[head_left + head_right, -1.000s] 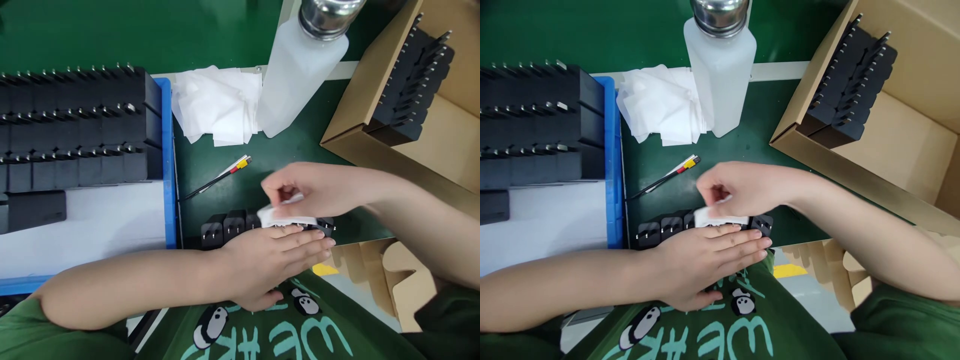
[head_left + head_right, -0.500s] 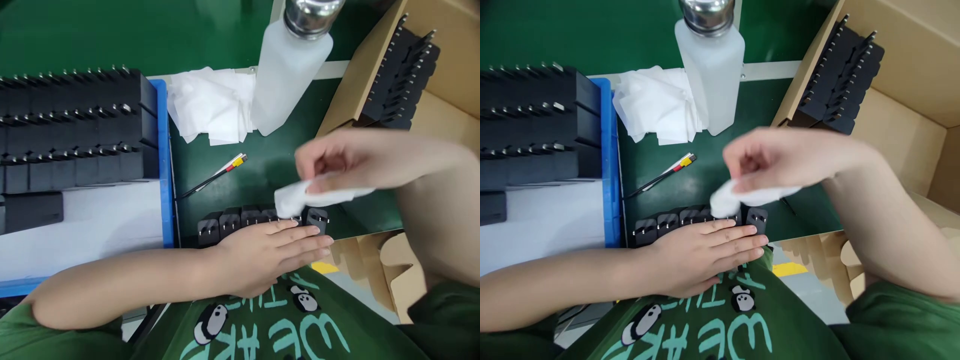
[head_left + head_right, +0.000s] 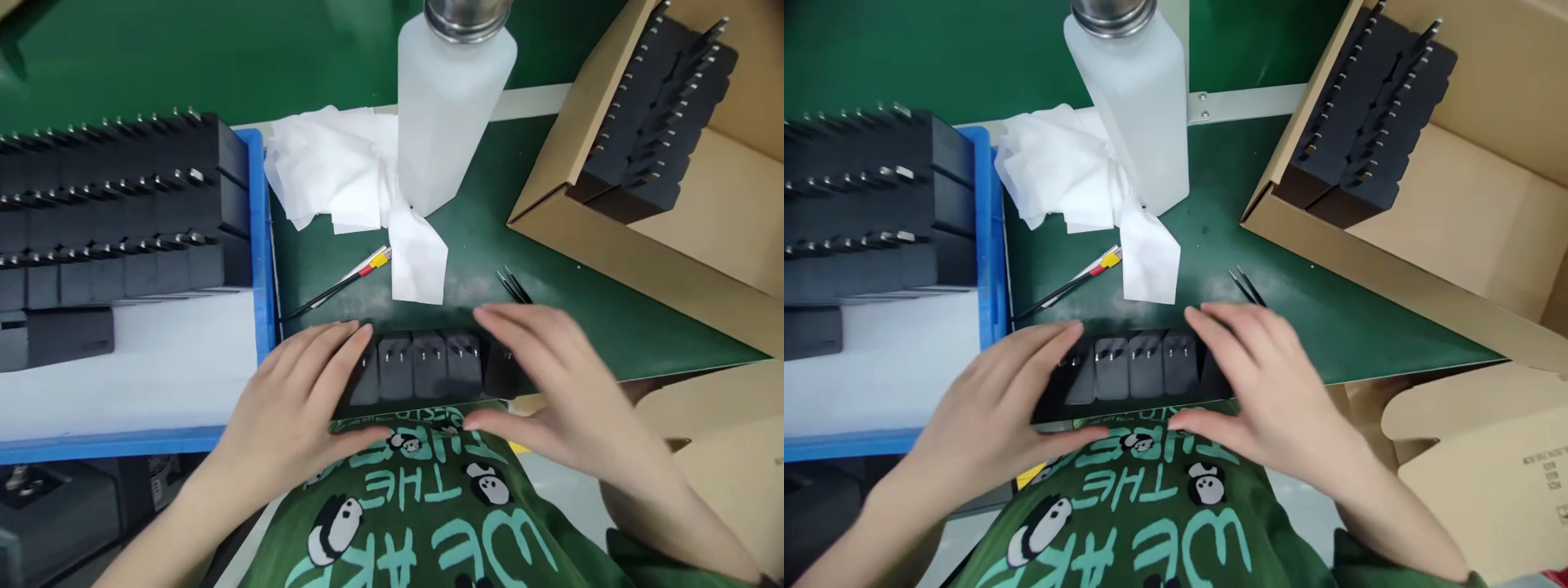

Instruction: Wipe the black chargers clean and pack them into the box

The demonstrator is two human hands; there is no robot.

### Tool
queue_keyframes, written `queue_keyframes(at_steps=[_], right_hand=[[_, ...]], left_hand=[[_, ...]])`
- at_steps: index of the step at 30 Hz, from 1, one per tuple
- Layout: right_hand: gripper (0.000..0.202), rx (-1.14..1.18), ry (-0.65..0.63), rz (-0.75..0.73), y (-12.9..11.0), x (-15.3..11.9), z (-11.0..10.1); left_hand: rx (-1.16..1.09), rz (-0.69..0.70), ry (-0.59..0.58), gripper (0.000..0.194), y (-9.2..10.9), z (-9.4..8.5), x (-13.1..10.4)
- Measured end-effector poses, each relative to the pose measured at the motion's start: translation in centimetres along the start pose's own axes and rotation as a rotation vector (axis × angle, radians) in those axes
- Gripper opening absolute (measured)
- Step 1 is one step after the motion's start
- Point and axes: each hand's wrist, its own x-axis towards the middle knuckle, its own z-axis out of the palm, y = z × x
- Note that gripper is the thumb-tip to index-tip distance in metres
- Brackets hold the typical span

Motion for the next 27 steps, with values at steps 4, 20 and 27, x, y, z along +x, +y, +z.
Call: queue_keyframes(at_steps=[4,20,27], right_hand=[[0.07,-0.108,0.072,-0.072,-0.5,0.3,3.9],[0.063,0.634,0.43,0.211,-1.6,1.7,3.0],[0.069,1.955,0.309,0.577,-5.3,4.2,3.4]], left_hand=[[0.052,0.017,0.041,0.08,0.4,1.9,1.2],[-1.113,-0.569,0.468,0.055,1.0,1.5,1.3],[-2.316,-0.523,0.324,0.059,3.9,1.1,2.8]])
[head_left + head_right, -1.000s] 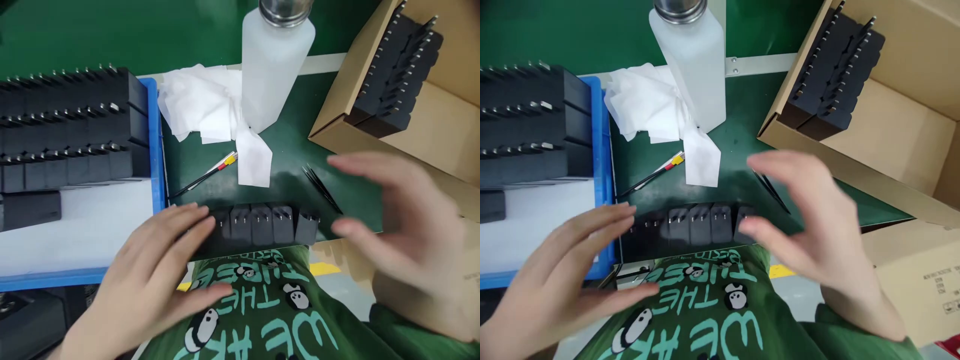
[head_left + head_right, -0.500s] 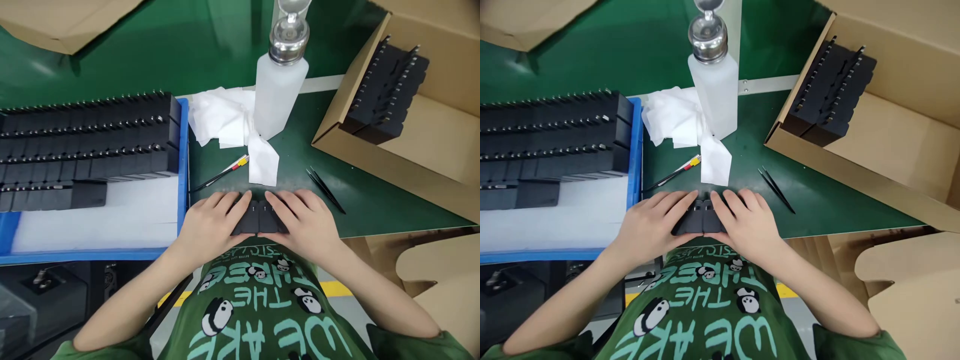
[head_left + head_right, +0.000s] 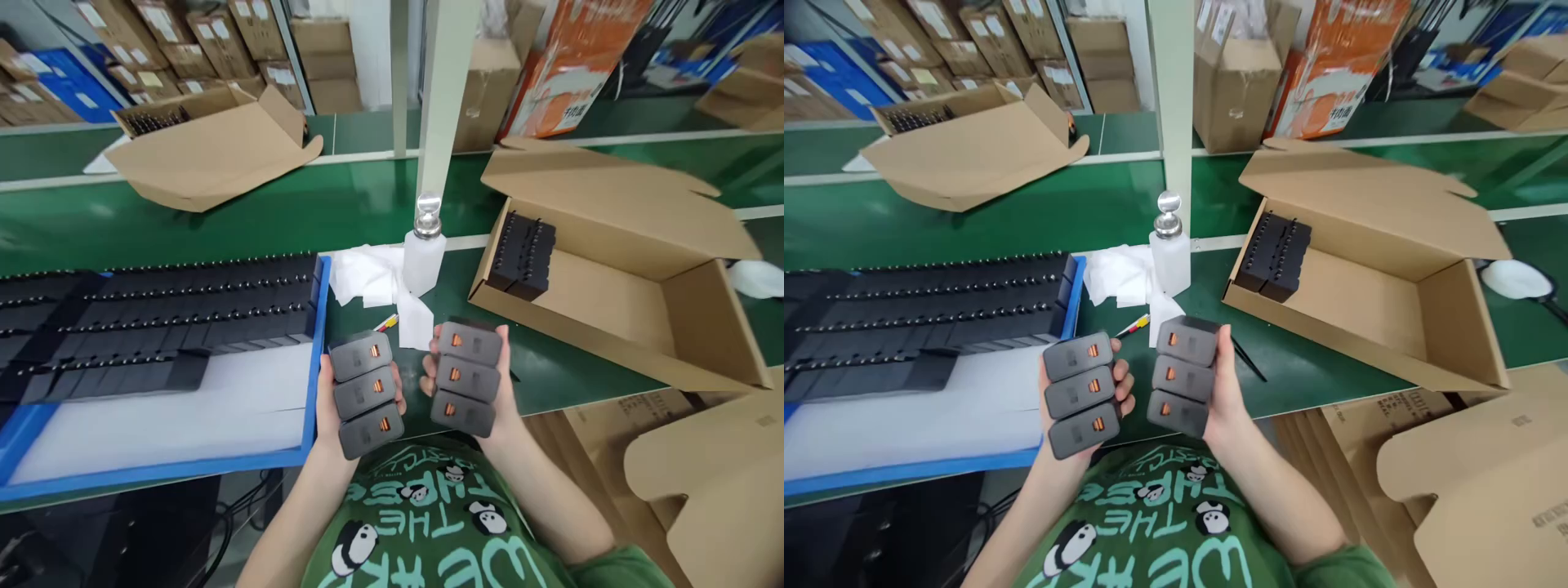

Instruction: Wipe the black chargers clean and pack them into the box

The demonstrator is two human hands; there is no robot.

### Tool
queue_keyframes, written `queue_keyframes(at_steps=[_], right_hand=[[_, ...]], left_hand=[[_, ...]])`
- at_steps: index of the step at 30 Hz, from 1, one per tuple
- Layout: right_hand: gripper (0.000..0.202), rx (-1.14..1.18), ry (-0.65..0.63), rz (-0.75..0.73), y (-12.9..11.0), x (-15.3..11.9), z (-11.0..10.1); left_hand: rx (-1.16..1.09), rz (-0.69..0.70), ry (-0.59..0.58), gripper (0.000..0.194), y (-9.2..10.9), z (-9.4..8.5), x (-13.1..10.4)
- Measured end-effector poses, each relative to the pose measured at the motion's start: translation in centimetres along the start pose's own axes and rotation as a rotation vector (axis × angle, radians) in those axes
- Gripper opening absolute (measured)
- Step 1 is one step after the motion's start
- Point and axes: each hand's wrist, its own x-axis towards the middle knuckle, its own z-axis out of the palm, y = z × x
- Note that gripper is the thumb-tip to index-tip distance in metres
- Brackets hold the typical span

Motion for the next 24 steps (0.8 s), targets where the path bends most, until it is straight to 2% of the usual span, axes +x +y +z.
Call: queue_keyframes(at_steps=[3,7,14,18,24], right_hand=[[0.066,0.114,-0.036,0.072,0.9,0.1,0.9],[0.065,0.163,-0.068,0.062,1.3,-0.4,1.3],[0.078,-0.017,-0.102,0.032,1.5,-0.9,2.3],[0.078,-0.074,-0.124,0.026,1.6,-1.1,2.4],[0.069,0.003,-0.075,-0.015,1.9,-1.3,2.3]], left_hand=[[-0.019,-0.037,-0.078,0.058,-0.1,0.5,0.0],[0.005,-0.043,-0.09,0.062,0.1,0.5,-0.4],[0.01,-0.067,-0.053,0.062,-0.2,0.8,-0.7],[0.005,-0.065,-0.046,0.065,-0.2,0.9,-0.8],[-0.017,-0.067,-0.067,0.055,-0.1,1.0,-0.9]])
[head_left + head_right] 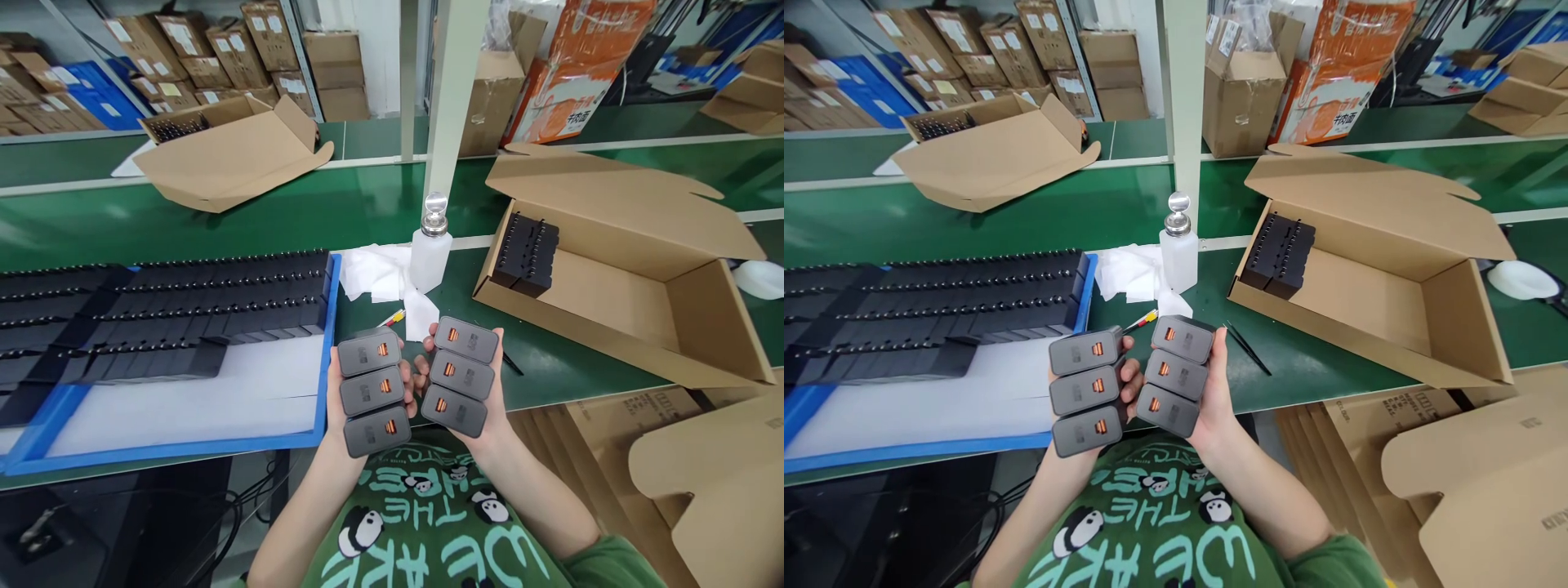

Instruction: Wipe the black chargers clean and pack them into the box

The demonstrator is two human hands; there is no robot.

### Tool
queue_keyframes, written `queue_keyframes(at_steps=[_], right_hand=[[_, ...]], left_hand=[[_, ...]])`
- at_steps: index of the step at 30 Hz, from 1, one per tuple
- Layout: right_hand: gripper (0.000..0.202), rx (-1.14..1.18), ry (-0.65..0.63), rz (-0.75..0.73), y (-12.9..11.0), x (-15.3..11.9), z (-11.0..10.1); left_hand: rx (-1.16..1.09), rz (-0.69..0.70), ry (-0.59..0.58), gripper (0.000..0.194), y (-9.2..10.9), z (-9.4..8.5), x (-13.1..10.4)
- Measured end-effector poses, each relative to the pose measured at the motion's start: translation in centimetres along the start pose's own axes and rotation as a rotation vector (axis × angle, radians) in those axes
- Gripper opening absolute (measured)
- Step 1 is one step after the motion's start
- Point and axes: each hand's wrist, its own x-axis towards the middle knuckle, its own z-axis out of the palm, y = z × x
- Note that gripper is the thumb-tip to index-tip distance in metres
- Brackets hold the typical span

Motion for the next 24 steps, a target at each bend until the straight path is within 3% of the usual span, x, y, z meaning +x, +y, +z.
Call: queue_keyframes(at_steps=[13,18,24], right_hand=[[0.071,-0.02,-0.079,0.034,-0.1,-0.3,0.2],[0.064,0.148,-0.009,0.022,-0.2,-0.4,0.6],[0.065,0.264,0.163,0.098,-0.6,-1.0,1.9]], left_hand=[[-0.065,-0.022,0.012,0.063,-0.3,-0.5,0.0],[-0.148,-0.016,0.074,0.059,-0.1,0.7,-0.4],[-0.325,-0.058,0.252,0.07,0.0,1.8,-0.5]])
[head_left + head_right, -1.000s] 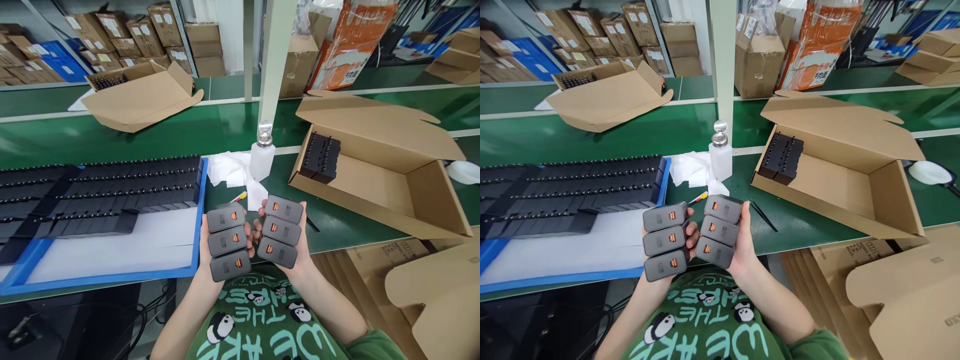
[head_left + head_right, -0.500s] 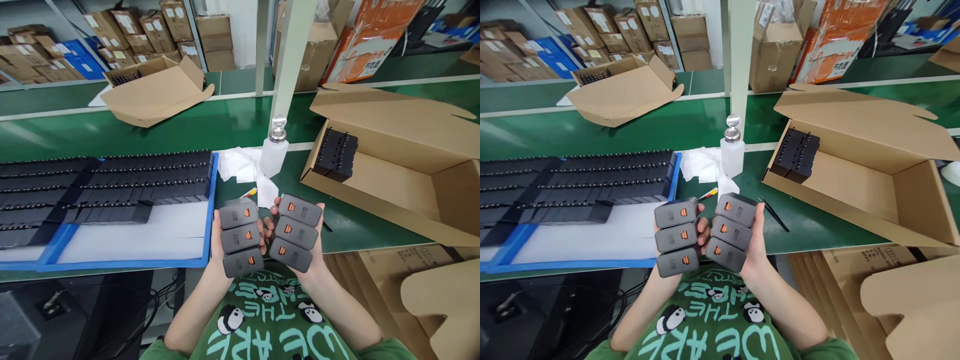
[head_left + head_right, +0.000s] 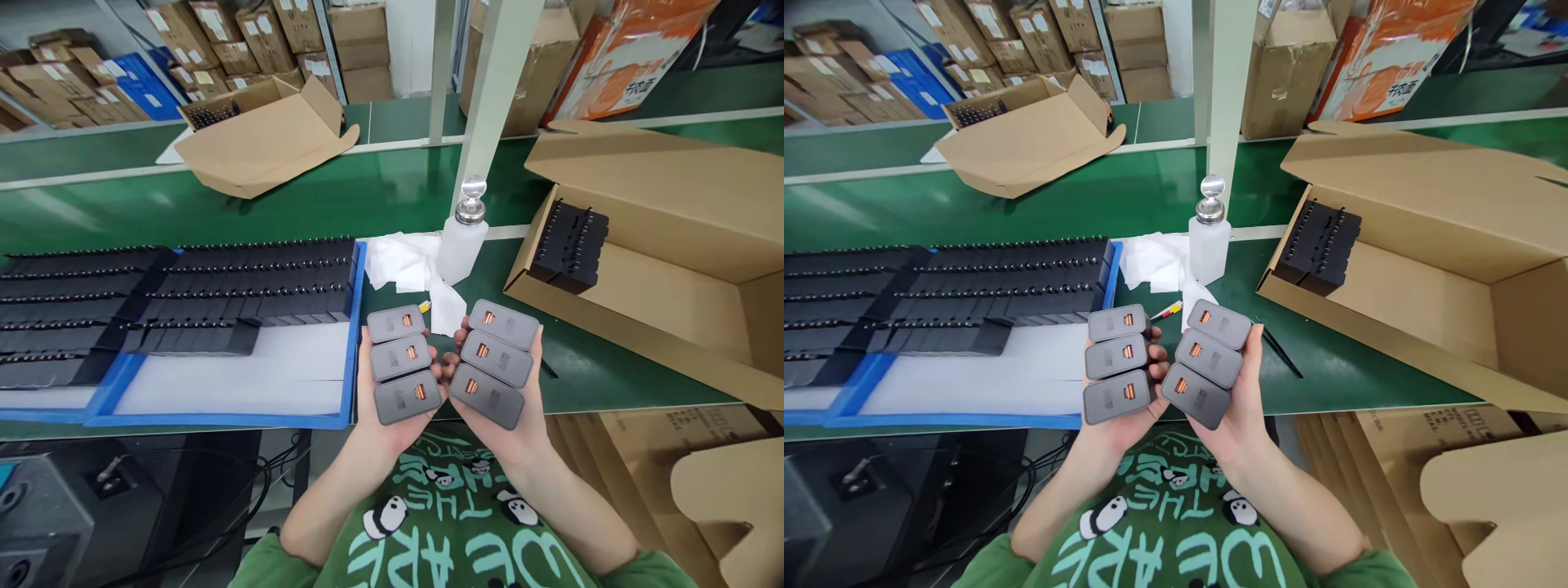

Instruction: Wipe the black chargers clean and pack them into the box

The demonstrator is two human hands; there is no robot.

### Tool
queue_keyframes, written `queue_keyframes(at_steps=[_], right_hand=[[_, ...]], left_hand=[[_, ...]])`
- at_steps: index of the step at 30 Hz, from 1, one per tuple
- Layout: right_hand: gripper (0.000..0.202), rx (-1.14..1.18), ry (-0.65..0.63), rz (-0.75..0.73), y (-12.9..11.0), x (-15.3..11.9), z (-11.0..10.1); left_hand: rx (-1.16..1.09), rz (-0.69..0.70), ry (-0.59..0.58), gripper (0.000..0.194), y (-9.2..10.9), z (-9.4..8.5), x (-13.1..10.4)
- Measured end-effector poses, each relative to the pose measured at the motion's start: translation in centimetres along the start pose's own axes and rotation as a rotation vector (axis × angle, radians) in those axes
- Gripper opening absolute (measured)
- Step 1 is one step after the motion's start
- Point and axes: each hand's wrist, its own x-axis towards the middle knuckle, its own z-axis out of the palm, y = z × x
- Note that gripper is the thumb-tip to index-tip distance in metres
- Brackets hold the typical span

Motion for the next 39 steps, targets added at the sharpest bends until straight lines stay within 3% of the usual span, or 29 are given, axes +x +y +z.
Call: queue_keyframes(at_steps=[3,9,12,14,18,19,21,23,26,33,36,39], right_hand=[[0.066,0.0,0.065,-0.018,0.0,0.0,0.1],[0.067,-0.141,0.033,-0.07,0.5,1.2,-1.1],[0.069,-0.367,0.022,-0.167,-0.4,1.2,-1.9],[0.07,-0.615,-0.003,-0.381,-1.9,0.3,-2.5],[0.06,-1.378,-0.072,-1.105,-5.2,-2.2,-3.5],[0.058,-1.604,-0.091,-1.236,-5.6,-2.4,-3.9],[0.052,-1.977,-0.174,-1.349,-5.3,-1.6,-5.0],[0.049,-2.206,-0.295,-1.282,-4.3,-0.1,-6.3],[0.049,-2.336,-0.373,-1.191,-3.0,1.4,-7.6],[0.048,-2.214,-0.24,-1.466,-3.8,0.6,-7.6],[0.048,-2.361,-0.323,-1.311,-3.8,1.7,-8.7],[0.078,-2.397,-0.323,-1.189,-4.1,1.4,-8.0]], left_hand=[[-0.019,-0.001,0.023,0.07,-0.1,0.1,0.1],[0.002,-0.017,0.094,0.07,-0.1,0.6,0.3],[0.035,-0.022,0.097,0.072,0.1,0.7,0.1],[0.063,-0.009,0.076,0.073,0.3,0.4,0.0],[0.111,0.061,-0.002,0.07,1.2,-0.7,-0.1],[0.114,0.077,-0.018,0.068,1.4,-0.9,-0.1],[0.119,0.107,-0.041,0.065,1.8,-1.1,-0.1],[0.127,0.133,-0.061,0.062,2.0,-1.1,-0.1],[0.143,0.148,-0.099,0.058,2.1,-1.0,-0.3],[0.138,0.15,-0.049,0.053,1.7,-0.7,-0.6],[0.151,0.207,0.013,0.062,1.5,-0.7,-0.5],[0.167,0.255,0.077,0.065,1.3,-0.9,-0.4]])
